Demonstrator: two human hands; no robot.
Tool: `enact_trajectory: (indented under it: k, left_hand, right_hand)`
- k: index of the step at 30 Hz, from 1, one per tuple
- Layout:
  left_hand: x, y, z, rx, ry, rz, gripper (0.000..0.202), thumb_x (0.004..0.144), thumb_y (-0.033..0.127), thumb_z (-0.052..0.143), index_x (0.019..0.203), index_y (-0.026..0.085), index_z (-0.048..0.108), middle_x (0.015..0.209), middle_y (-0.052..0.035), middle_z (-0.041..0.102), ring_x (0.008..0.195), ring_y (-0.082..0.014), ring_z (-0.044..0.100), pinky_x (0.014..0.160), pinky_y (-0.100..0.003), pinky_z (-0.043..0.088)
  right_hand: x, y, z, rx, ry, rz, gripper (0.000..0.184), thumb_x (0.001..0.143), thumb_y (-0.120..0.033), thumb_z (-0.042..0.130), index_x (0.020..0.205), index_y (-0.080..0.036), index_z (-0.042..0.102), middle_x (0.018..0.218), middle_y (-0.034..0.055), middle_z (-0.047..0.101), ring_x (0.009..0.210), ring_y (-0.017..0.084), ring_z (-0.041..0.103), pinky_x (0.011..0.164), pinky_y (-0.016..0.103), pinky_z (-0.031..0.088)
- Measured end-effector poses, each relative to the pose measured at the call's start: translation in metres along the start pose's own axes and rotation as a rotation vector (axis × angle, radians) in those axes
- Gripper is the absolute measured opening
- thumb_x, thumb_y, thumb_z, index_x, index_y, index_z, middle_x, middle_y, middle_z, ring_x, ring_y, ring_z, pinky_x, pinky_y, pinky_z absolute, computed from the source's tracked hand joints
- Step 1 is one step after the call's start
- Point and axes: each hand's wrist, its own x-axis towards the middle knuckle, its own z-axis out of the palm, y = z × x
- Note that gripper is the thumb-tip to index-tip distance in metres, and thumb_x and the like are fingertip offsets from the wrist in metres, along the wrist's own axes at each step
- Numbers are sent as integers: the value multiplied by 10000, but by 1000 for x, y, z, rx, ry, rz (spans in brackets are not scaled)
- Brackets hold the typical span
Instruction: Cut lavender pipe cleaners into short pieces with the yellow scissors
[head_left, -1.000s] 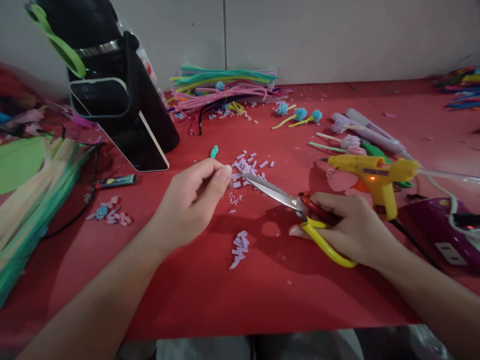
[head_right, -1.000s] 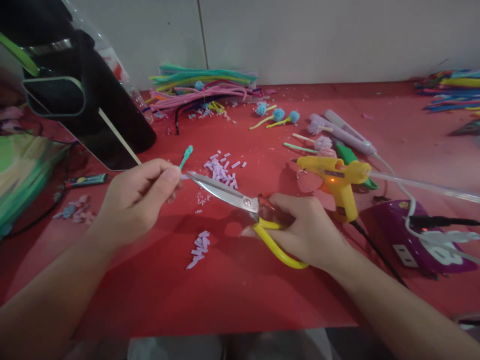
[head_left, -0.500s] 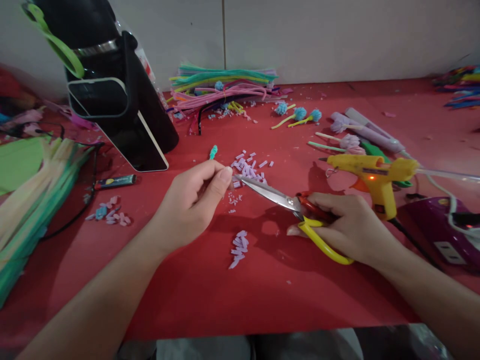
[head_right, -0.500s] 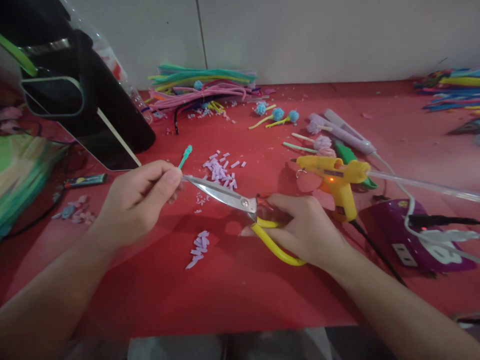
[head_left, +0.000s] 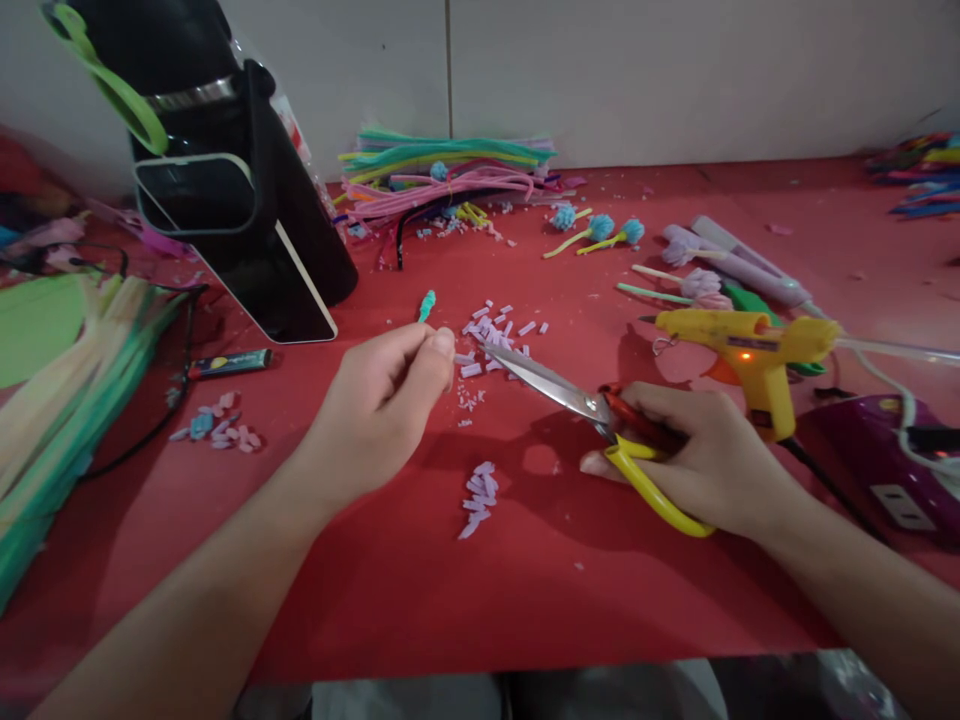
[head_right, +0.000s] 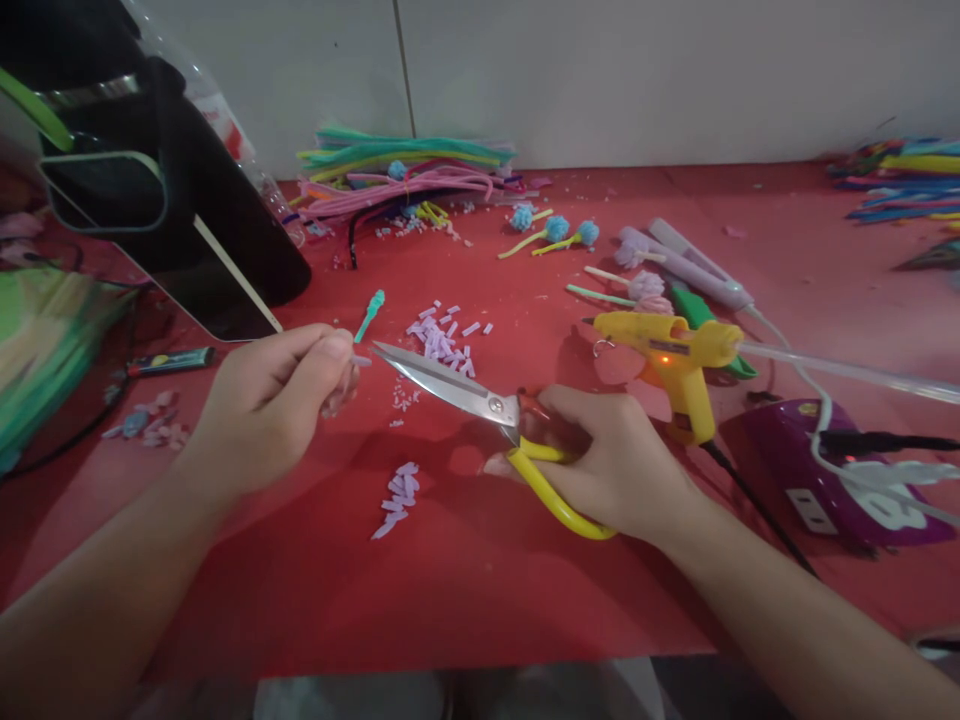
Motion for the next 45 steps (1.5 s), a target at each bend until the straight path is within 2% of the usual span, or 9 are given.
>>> enact_trajectory:
  k: [7, 15, 27, 34, 39, 45]
  left_hand:
    - [0, -1, 2, -4, 29, 11, 393, 1000, 307, 433, 630, 183, 488, 566, 34, 494, 544, -86, 473, 533, -239, 389]
    - [-1, 0, 2, -7, 31, 31, 369, 996, 311, 463, 663, 181, 552, 594, 38, 536, 556, -77, 500, 551, -214, 413]
    - [-1, 2, 3, 39, 23, 32, 363, 996, 310, 461, 668, 181, 549, 597, 32, 546, 575, -86, 513, 564, -213, 423]
    - [-1, 3, 2, 38, 18, 36, 360, 995, 293, 458, 666, 180, 552, 598, 31, 551, 575, -89, 520, 568, -218, 424]
    - [0, 2, 3, 27, 9, 29, 358, 996, 301, 459, 672, 180, 555, 598, 34, 545, 576, -85, 516, 567, -211, 423]
    - [0, 1, 3, 34, 26, 43, 336, 990, 308, 476, 700, 179, 586, 616, 32, 581, 584, -83, 536, 575, -205, 431]
  right_hand:
    - [-1, 9, 3, -25, 26, 9, 596, 614, -671, 792, 611, -195, 433, 580, -66, 304, 551, 84, 263, 446, 220, 239]
    - [0, 6, 0, -14, 19, -17, 600, 632, -673, 779, 590, -192, 424, 566, -64, 312, 535, 80, 263, 438, 221, 239]
    - [0, 6, 0, -66, -6, -11, 597, 661, -680, 754, 600, -202, 402, 576, -56, 307, 555, 89, 269, 456, 231, 251]
    - [2, 5, 2, -60, 11, 16, 622, 638, -747, 720, 588, -210, 410, 571, -51, 300, 548, 96, 268, 451, 238, 251]
    - [2, 5, 2, -69, 31, 4, 625, 657, -729, 721, 583, -214, 374, 574, -52, 275, 545, 95, 258, 455, 240, 240]
    - [0, 4, 1, 10, 60, 0, 582, 631, -673, 778, 584, -201, 442, 555, -67, 280, 510, 80, 251, 427, 237, 195]
